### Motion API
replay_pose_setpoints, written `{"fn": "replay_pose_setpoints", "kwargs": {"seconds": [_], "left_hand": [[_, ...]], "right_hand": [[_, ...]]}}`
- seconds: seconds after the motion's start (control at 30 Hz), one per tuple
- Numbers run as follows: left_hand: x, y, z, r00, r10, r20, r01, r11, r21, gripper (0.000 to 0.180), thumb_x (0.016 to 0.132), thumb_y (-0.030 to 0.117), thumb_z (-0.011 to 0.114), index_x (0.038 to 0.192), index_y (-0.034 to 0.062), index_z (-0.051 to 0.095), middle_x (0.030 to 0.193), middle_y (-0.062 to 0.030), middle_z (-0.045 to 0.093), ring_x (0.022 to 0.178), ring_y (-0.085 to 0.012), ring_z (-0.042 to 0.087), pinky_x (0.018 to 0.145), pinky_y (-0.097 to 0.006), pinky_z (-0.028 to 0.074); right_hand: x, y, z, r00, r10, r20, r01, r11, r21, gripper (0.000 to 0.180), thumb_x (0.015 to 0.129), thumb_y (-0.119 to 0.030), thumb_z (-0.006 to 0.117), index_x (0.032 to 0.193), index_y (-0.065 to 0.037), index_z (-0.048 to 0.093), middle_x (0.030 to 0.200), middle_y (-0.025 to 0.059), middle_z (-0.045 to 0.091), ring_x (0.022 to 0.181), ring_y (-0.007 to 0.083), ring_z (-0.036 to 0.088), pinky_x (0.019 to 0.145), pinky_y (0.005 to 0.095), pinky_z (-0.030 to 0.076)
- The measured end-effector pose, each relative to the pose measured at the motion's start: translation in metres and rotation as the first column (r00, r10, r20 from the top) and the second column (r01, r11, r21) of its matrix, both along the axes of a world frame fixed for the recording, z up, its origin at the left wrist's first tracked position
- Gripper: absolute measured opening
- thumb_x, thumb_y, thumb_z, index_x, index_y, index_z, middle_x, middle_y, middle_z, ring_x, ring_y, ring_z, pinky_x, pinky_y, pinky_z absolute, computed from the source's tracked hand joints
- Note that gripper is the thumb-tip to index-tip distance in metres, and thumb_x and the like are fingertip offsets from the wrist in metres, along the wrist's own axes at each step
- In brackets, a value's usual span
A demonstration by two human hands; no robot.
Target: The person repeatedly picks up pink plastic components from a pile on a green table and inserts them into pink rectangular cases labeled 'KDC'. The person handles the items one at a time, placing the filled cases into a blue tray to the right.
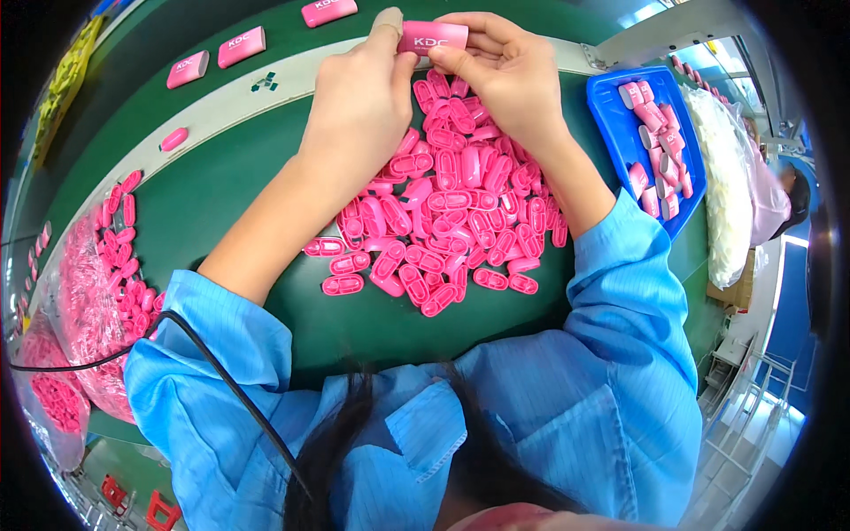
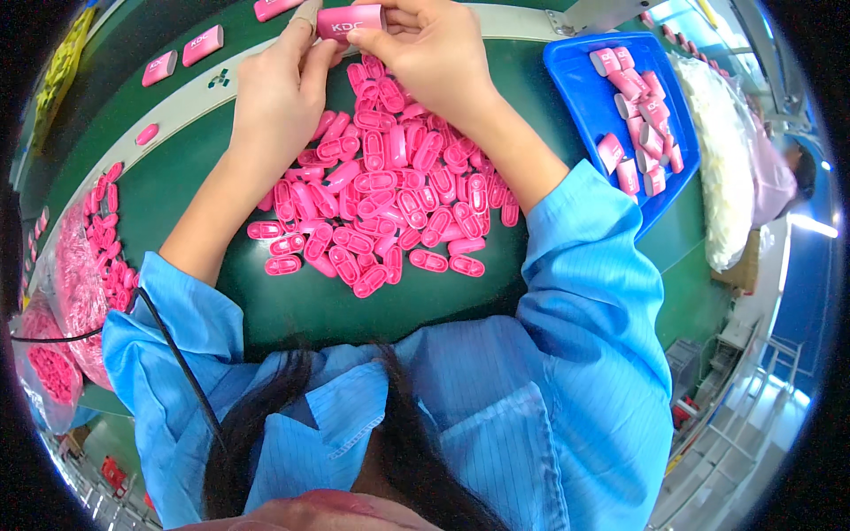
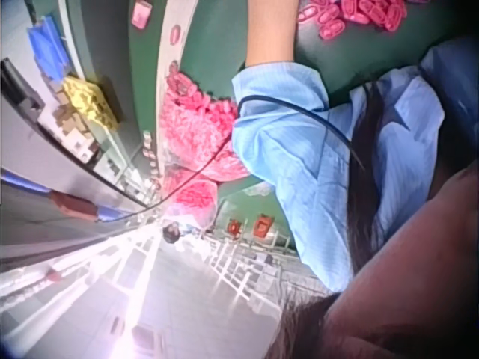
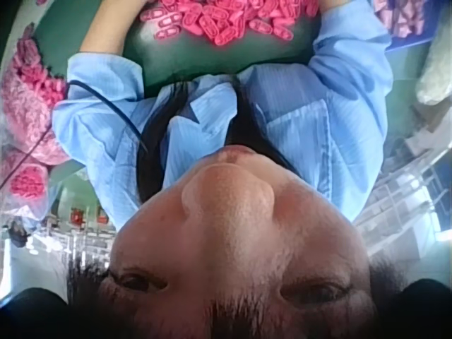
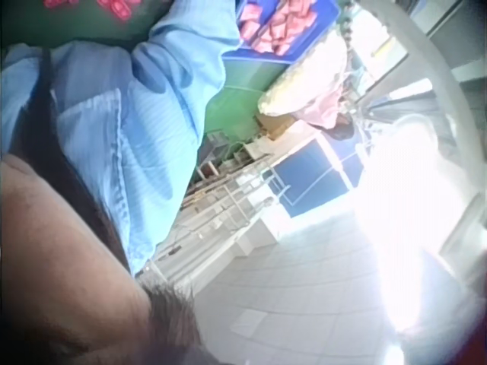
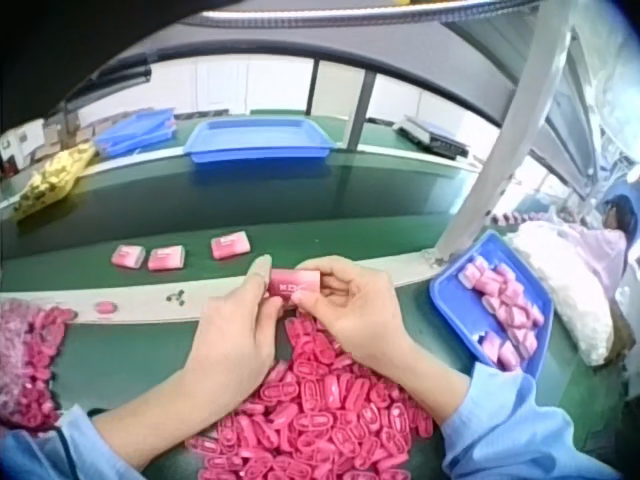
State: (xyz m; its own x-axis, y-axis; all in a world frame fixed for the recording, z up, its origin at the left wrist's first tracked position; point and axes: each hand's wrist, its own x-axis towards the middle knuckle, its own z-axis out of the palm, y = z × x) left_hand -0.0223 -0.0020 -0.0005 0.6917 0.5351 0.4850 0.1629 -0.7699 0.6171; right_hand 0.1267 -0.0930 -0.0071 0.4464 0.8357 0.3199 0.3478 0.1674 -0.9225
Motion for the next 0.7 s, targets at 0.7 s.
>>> {"fn": "replay_pose_setpoints", "kwargs": {"seconds": [0.7], "left_hand": [[0.003, 0.029, 0.002, 0.961, -0.18, 0.208, 0.272, 0.74, -0.616, 0.038, 0.088, 0.01, 0.067, 0.12, -0.0093, 0.059, 0.095, -0.0137, 0.071, 0.086, -0.0155, 0.069, 0.077, -0.024, 0.056]], "right_hand": [[0.016, -0.002, 0.009, 0.983, 0.105, -0.152, -0.117, 0.99, -0.073, 0.035, 0.084, -0.001, 0.07, 0.117, 0.006, 0.059, 0.102, 0.0133, 0.068, 0.089, 0.0154, 0.067, 0.081, 0.0264, 0.055]]}}
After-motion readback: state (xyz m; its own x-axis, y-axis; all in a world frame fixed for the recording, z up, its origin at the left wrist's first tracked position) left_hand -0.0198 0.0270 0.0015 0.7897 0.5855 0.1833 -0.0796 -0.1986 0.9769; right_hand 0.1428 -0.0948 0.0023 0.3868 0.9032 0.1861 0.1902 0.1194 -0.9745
